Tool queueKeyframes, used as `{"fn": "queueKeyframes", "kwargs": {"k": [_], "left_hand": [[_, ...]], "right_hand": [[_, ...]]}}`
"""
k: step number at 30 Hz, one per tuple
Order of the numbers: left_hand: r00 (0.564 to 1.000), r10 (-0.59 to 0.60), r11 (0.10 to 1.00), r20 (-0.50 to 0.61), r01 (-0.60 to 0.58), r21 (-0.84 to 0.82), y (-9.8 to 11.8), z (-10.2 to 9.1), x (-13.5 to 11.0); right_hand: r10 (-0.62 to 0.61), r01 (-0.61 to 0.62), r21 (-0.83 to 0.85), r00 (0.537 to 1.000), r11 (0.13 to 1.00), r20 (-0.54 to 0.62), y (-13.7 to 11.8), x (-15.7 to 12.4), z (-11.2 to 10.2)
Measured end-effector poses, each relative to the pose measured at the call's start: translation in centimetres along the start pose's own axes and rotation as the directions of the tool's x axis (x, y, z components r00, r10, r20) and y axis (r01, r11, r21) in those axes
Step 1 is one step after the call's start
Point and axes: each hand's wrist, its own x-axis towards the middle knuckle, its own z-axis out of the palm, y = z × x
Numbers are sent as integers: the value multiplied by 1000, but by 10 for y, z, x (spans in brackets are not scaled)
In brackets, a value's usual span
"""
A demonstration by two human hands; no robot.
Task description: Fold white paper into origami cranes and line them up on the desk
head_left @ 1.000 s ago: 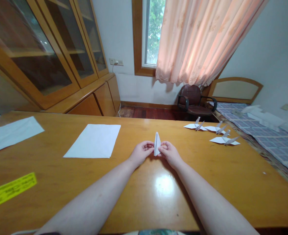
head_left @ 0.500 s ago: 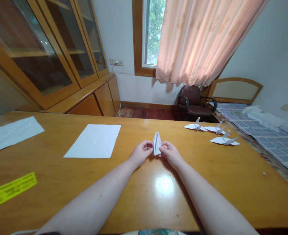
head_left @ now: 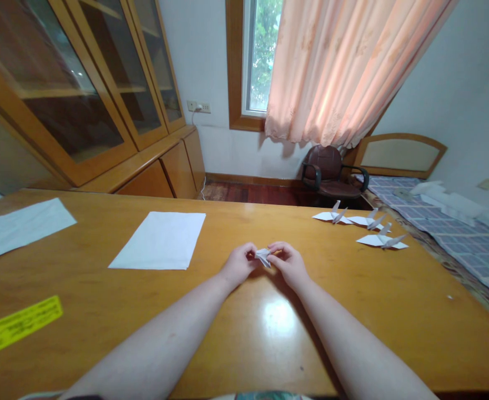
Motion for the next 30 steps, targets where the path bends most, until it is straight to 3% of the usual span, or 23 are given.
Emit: {"fn": "queueKeyframes", "kwargs": {"k": [11,17,21,26,30], "left_hand": [[985,173,984,13,-173,28,2,-3,-1],[998,56,998,-4,-56,6,5,-1,-3],[1000,6,1000,16,-5,-16,6,0,-3],[998,-18,994,59,24,-103,3,0,-3],[999,-21,993,28,24,-117,-4,-1,0]], "right_hand": [[-89,83,-186,996,979,-22,-13,-2,1],[-22,13,-195,999,981,-45,-11,-2,1],[-30,33,-140,999,990,20,-10,-1,0],[59,-53,-60,994,997,93,-9,-1,-2],[99,-93,-44,983,995,155,-6,-1,-3]]}}
